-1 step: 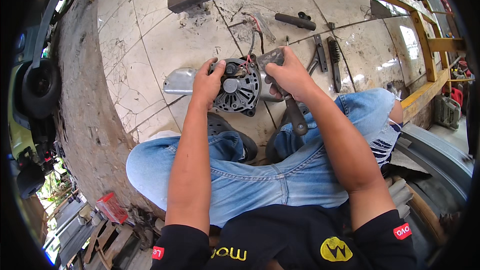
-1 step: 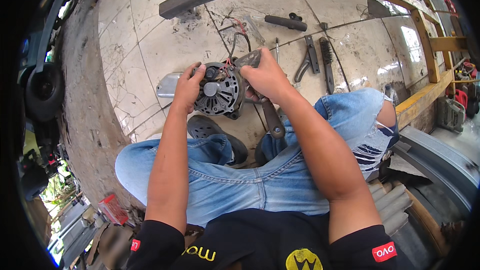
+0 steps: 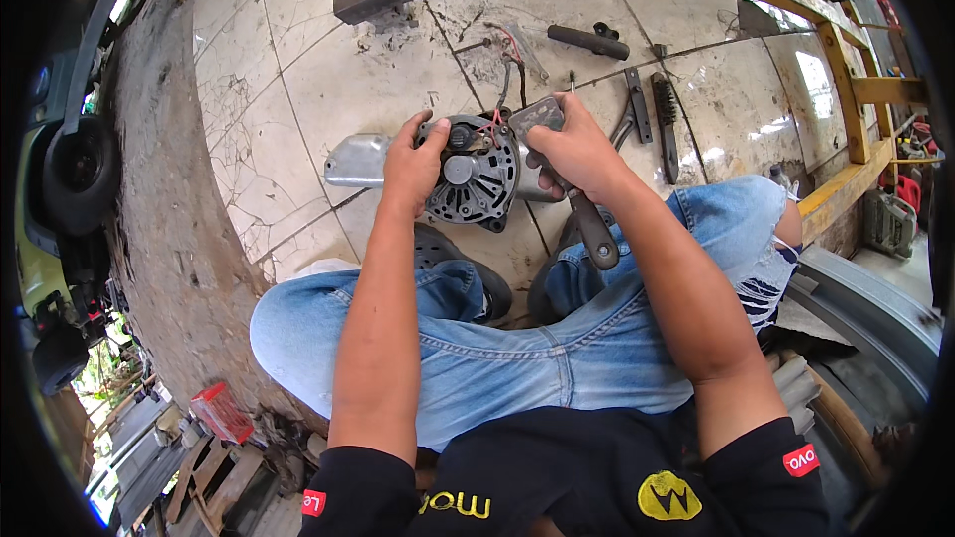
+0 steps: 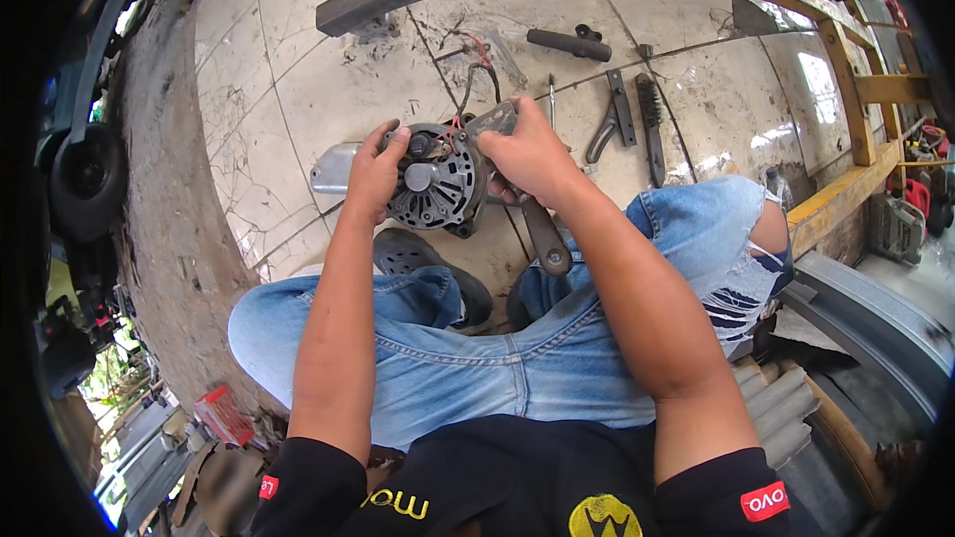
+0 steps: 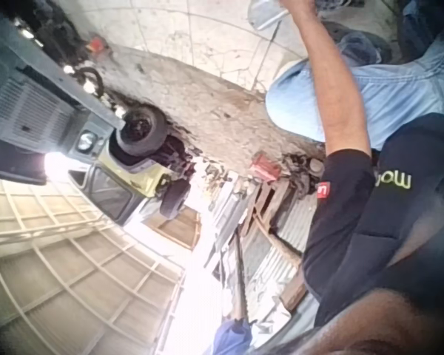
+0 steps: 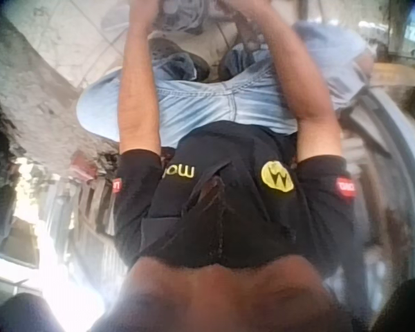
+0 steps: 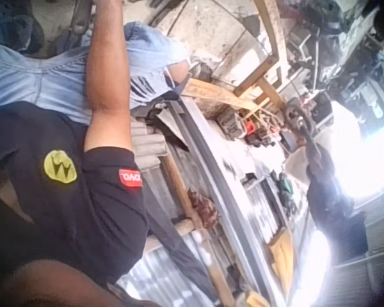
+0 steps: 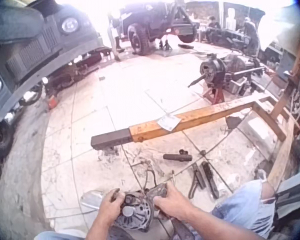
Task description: The person sits on the floor and works on a small electric motor, using a hammer to tap components and a screwdriver to adjust internal parts. The person handles the motor casing and internal wiring throughout the process.
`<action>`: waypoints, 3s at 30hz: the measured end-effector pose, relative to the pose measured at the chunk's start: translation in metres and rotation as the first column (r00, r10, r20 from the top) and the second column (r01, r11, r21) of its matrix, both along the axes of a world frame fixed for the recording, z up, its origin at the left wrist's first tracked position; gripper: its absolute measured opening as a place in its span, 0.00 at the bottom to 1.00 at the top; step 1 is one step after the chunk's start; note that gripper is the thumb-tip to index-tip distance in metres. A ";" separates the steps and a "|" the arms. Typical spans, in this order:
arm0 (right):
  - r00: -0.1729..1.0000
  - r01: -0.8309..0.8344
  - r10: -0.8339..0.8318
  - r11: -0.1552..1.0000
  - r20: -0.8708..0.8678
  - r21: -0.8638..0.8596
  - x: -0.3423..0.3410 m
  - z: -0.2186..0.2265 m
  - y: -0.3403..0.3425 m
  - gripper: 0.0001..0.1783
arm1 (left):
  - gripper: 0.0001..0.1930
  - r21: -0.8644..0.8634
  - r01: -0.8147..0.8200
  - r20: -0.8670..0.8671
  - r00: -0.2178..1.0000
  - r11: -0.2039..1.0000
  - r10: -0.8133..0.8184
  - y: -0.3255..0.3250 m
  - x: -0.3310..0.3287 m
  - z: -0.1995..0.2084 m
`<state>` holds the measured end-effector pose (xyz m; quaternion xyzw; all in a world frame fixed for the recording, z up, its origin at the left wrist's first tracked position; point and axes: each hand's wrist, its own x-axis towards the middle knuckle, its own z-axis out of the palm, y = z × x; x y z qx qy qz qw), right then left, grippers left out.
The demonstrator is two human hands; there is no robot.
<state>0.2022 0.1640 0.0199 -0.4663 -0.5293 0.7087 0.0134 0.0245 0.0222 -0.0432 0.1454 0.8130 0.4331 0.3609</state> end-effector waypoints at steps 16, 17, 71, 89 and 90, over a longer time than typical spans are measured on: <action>0.991 -0.006 0.018 0.996 0.136 -0.083 -0.006 -0.002 -0.018 0.24 | 0.42 -0.095 0.063 -0.170 0.982 0.994 -0.078 0.008 0.008 0.012; 0.991 -0.013 0.023 0.997 0.129 -0.081 -0.006 -0.001 -0.019 0.24 | 0.42 -0.091 0.064 -0.191 0.978 0.994 -0.080 0.008 0.008 0.012; 0.987 0.142 -0.153 0.975 0.053 0.169 -0.007 -0.020 -0.009 0.19 | 0.38 -0.114 0.012 -0.215 0.976 0.993 -0.037 0.008 0.012 0.016; 0.568 -0.300 -0.099 0.900 0.817 0.317 0.042 -0.165 0.088 0.30 | 0.34 -0.079 -0.053 -0.217 0.976 0.995 0.035 0.009 0.018 0.021; 0.563 -0.288 -0.100 0.907 0.820 0.308 0.043 -0.172 0.091 0.31 | 0.32 -0.053 -0.057 -0.191 0.980 0.997 0.046 0.009 0.018 0.017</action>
